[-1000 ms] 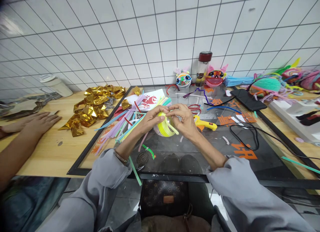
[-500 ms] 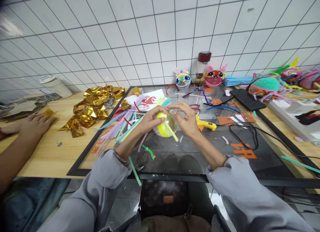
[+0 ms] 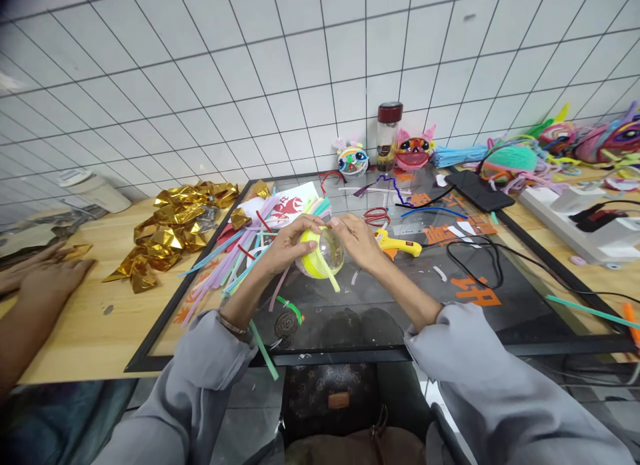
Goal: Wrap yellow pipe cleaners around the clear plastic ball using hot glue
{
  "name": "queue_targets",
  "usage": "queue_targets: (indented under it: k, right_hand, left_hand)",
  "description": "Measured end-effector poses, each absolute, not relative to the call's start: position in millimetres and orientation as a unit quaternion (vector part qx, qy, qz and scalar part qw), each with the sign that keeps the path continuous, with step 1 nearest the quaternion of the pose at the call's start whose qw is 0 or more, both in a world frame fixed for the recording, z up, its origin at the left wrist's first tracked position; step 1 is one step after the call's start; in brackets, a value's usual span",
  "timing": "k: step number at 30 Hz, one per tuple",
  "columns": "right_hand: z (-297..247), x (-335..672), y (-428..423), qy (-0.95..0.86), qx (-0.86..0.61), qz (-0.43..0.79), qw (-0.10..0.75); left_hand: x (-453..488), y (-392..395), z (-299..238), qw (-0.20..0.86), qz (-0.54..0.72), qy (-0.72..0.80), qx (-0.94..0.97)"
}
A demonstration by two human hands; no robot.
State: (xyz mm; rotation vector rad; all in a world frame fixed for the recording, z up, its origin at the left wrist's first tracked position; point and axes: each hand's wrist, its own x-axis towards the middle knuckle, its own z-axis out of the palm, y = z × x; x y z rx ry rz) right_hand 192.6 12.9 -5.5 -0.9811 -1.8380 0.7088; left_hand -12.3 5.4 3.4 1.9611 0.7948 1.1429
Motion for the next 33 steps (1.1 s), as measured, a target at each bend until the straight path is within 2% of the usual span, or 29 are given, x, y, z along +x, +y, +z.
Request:
queue_targets:
  k: [11,20,33]
  right_hand:
    - [6,190,4,-0.748,-0.348,0.303,0.477]
    - [11,192,4,-0.759,-0.319,0.331,0.462]
    - [7,197,6,-0.750,-0.358,0.322,0.453]
  left_hand:
    - [-13,6,2,0.333,0.447,0.310,0.770]
    - [-15,4,4,0.325,0.429,0.305,0.786]
    - [-16,2,3,0.404,0.400,0.270,0.777]
